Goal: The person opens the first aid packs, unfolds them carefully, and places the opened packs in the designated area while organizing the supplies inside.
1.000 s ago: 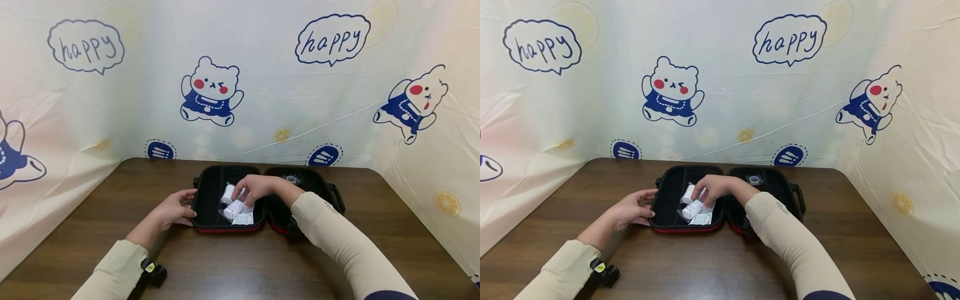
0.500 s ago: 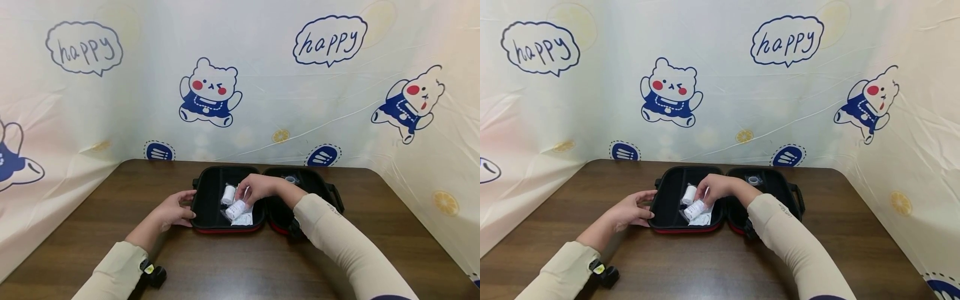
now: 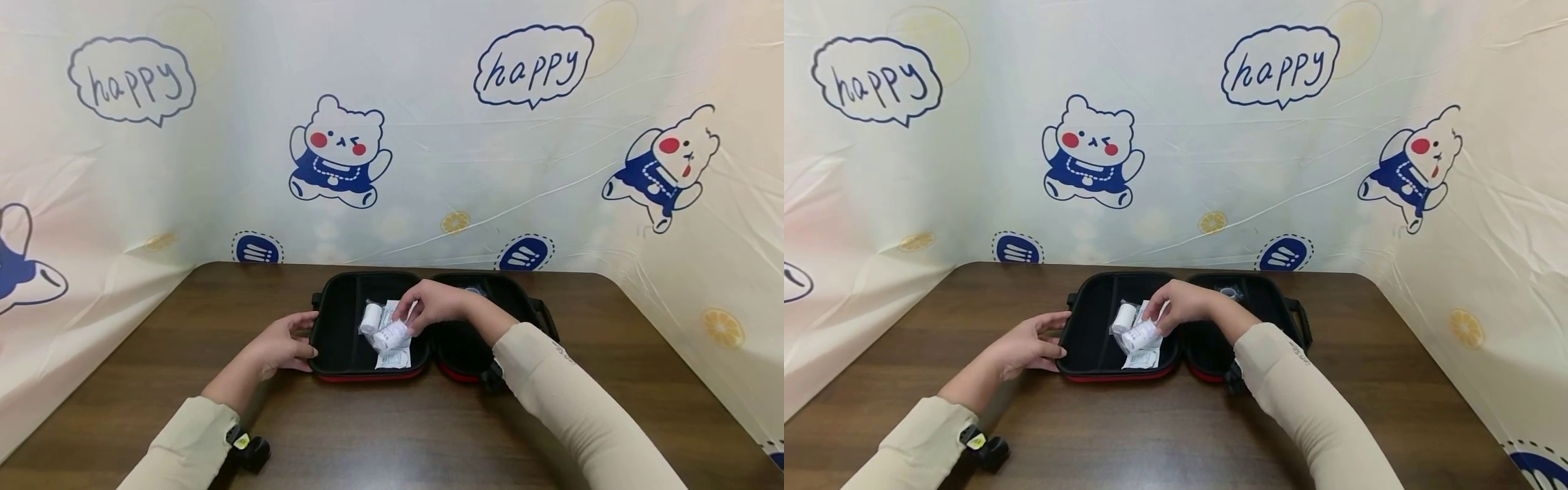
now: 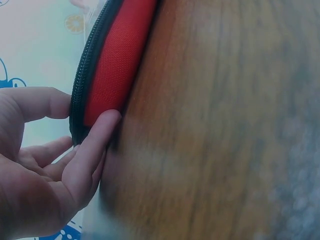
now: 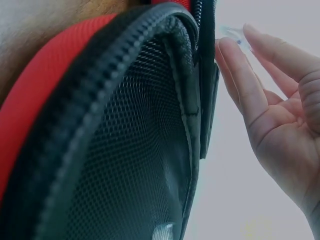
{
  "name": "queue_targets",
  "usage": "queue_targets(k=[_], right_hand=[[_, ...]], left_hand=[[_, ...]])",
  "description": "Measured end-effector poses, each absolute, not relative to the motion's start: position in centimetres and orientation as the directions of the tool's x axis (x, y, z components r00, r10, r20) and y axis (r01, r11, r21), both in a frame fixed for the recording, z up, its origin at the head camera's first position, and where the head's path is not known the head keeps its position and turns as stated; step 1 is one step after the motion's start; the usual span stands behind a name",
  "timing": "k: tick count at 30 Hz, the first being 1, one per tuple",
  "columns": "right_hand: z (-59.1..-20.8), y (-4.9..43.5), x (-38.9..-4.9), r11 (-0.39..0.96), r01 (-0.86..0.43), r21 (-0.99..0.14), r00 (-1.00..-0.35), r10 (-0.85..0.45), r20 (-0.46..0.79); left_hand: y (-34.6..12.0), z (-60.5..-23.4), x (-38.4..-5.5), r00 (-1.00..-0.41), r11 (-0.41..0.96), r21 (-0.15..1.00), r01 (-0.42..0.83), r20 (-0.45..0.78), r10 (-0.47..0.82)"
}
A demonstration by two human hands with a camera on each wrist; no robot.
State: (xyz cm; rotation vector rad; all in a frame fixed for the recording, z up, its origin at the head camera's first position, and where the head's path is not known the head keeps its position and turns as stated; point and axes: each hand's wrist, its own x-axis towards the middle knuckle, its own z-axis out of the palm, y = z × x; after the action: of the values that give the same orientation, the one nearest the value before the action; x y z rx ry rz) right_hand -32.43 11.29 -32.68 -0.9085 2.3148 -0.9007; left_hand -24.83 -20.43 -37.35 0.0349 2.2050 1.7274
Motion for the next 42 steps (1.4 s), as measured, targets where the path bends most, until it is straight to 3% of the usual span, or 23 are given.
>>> queue_targets(k=[25,42], right_hand=[[-32.5,16.0,-30.9,0.486,-0.357,-0.798,-0.796,-0.605,-0.012],[-32.4,17.8,-28.5,0.486,-0.491,-0.723,-0.819,-0.541,0.192]], left_hand=[[-20.4,-37.2,-24.7,-0.941,0.26,0.944,-0.203,-0.262,0.214],[-20.2,-37.1,-24.4,-0.941,0.262,0.942,-0.208,-0.266,0.211]])
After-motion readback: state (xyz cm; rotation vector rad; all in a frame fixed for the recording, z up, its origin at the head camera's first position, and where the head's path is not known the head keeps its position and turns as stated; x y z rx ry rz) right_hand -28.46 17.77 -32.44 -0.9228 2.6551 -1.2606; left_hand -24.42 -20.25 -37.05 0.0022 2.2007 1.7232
